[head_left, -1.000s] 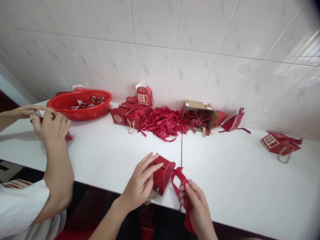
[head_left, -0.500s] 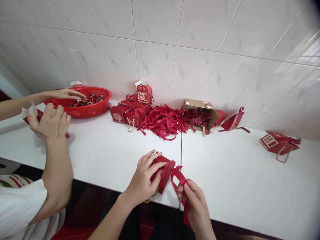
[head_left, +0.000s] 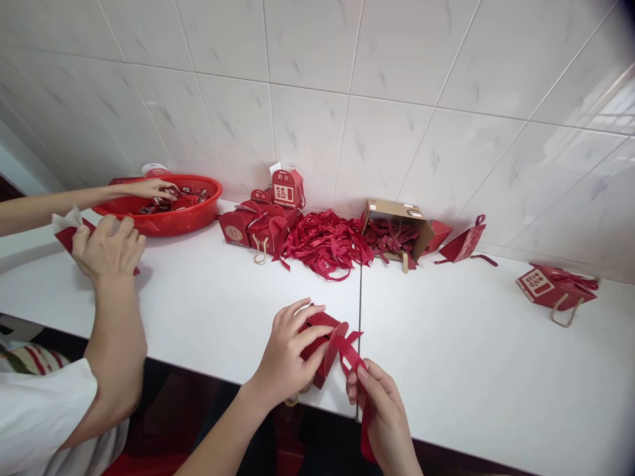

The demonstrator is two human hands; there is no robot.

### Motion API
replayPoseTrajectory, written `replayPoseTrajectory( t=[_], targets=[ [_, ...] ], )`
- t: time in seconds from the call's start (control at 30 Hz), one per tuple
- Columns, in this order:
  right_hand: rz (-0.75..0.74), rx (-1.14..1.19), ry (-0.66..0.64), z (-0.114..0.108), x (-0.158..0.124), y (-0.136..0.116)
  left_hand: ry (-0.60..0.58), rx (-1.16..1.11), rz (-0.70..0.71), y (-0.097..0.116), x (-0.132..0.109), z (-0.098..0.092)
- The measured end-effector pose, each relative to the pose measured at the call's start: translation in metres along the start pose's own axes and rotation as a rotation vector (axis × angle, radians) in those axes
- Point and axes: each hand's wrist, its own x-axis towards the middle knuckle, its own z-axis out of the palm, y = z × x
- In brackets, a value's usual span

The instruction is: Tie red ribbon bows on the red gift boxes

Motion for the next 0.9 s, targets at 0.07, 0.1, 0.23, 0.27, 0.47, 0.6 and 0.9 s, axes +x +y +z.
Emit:
replayPoseTrajectory(
  t=[0.07,0.1,0.23,0.27,0.47,0.6,0.9],
  targets=[
    [0.021,-0.044,-0.013,-0.001,-0.001,0.002,0.041,-0.003,0.007,0.0,0.001,0.001],
    [0.03,-0.085,-0.023,-0.001,-0.002,0.002,0.062,-0.001,0.008,0.0,0.001,0.002],
    [-0.118,-0.39,0.076,0.0,0.003,-0.004,0.201,0.039,0.018,-0.001,0.005,-0.002],
    [-0.191,-0.464,0.117,0.002,0.007,-0.008,0.243,0.052,0.029,0.0,0.007,-0.005],
    [-0.396,-0.528,-0.1,0.031,0.03,-0.044,0.368,0.054,0.139,0.019,0.022,-0.032],
    [-0.541,-0.24,-0.064,0.037,0.005,-0.072,0.292,0.04,-0.023,0.017,0.018,-0.042],
    [-0.651,-0.12,0.057,0.037,0.009,-0.073,0.095,-0.279,-0.621,-0.025,-0.021,-0.026]
  ],
)
